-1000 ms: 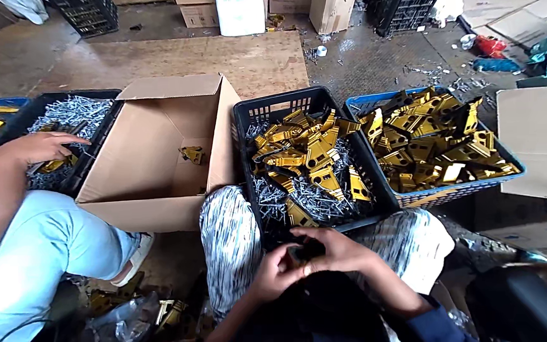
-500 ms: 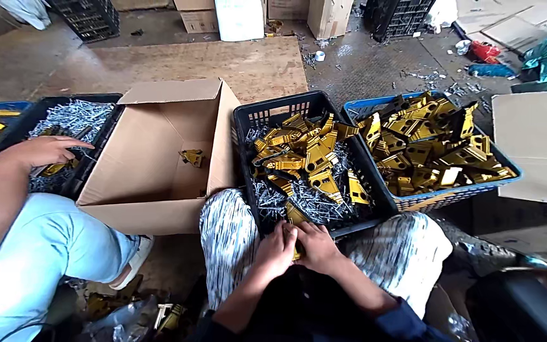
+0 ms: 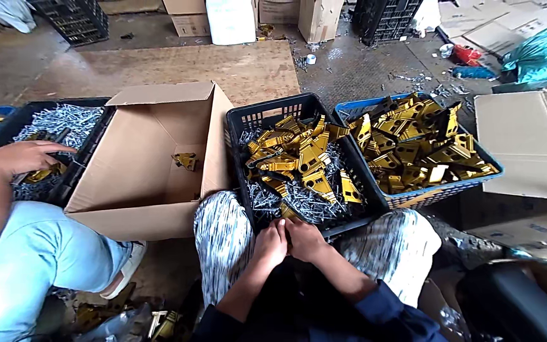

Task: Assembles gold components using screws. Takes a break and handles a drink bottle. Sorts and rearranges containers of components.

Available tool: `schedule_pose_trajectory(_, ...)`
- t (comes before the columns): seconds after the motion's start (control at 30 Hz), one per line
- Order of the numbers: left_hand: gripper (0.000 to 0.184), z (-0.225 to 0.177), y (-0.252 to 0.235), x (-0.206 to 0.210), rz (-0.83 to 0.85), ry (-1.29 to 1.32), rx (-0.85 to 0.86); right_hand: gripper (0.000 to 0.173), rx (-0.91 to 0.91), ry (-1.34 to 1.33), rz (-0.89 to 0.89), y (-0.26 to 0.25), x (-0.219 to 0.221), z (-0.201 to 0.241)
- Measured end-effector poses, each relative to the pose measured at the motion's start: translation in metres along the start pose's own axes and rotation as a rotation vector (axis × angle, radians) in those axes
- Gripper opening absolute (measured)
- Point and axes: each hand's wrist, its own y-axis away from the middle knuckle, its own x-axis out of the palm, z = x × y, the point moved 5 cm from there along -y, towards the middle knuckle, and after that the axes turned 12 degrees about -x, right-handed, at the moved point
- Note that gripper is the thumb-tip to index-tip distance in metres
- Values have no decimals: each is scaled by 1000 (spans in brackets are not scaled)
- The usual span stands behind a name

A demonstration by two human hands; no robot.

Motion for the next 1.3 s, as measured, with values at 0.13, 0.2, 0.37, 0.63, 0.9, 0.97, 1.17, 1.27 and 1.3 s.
schedule_pose_trajectory(0.13, 56, 0, 1, 2, -9, 29, -11, 90, 29, -23, -5, 1, 0, 0)
schedule_pose_trajectory(0.2, 56, 0, 1, 2, -18, 27, -14, 88, 28, -23, -17, 2, 0, -1)
schedule_pose_trajectory(0.37, 57, 7, 4, 5, -53, 114, 86, 88, -59, 9, -101, 8, 6, -5)
schedule_pose_trajectory(0.63, 56, 51, -5, -61, -64, 907, 124, 75, -199, -459, -386, -8, -40, -53)
schedule_pose_trajectory(0.9, 44, 134, -81, -202, -735, 1727, -126, 62, 66, -361, -293, -44, -14, -71)
schedule_pose_trajectory(0.97, 35, 138, -95, -204, -769, 1779, -162, 67, 37, -455, -256, -39, -19, -77)
schedule_pose_trajectory(1.17, 54, 63, -65, -147, -426, 1244, 54, 38, -354, -498, -757, 12, -68, -72)
schedule_pose_trajectory(1.27, 87, 7, -26, -86, 208, 1241, 164, 22, -668, -363, -1028, 30, -84, -36)
schedule_pose_trajectory(1.3, 97, -6, -15, -70, 435, 1317, 169, 16, -751, -312, -1003, 31, -83, -21)
